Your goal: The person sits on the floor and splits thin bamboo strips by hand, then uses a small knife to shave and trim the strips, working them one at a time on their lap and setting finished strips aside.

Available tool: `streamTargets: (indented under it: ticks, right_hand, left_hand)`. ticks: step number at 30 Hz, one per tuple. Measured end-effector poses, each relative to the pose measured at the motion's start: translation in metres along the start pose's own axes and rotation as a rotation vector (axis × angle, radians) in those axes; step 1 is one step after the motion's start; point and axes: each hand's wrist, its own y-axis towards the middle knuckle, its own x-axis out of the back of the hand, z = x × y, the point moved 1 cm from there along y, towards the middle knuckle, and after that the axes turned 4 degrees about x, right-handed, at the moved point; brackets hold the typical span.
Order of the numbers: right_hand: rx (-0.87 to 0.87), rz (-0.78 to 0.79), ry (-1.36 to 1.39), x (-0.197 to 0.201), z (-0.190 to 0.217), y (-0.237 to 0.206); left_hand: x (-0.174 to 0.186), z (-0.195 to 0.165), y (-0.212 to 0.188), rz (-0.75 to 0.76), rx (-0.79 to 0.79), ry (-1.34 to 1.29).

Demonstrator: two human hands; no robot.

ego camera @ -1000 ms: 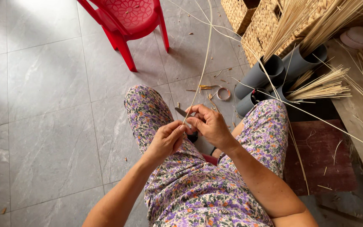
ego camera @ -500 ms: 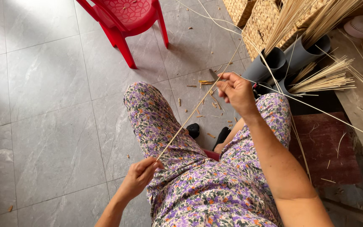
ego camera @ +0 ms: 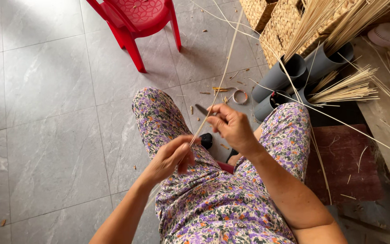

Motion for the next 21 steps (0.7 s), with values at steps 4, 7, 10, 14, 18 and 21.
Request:
streamTargets:
  ticks: [4, 7, 10, 14, 18, 21]
  right_hand:
    - [-0.083, 0.007, -0.001, 0.000, 0.007, -0.004]
    - [0.000, -0.003, -0.022, 0.003, 0.002, -0.002]
    - [0.005, -0.016, -0.041, 0.002, -0.009, 0.002]
    - [-0.147, -0.149, 0.073, 0.032, -0.027, 0.028]
    - [-0.063, -0.212, 0.080, 0.082, -0.037, 0.041]
    - [-0.063, -0.245, 0.123, 0.107, -0.038, 0.047]
  left_hand:
    - [-0.020, -0.020, 0.038, -0.091, 0.012, 0.015]
    - [-0.028, -0.023, 0.042, -0.224, -0.110, 0.147]
    - [-0.028, -0.017, 0.028, -0.346, -0.135, 0.303]
    - [-0.020, 0.005, -0.001, -0.392, -0.044, 0.427]
    - [-0.002, 0.044, -0.037, -0.365, 0.038, 0.377]
    - [0.019, 0.071, -0.063, -0.352, 0.030, 0.345]
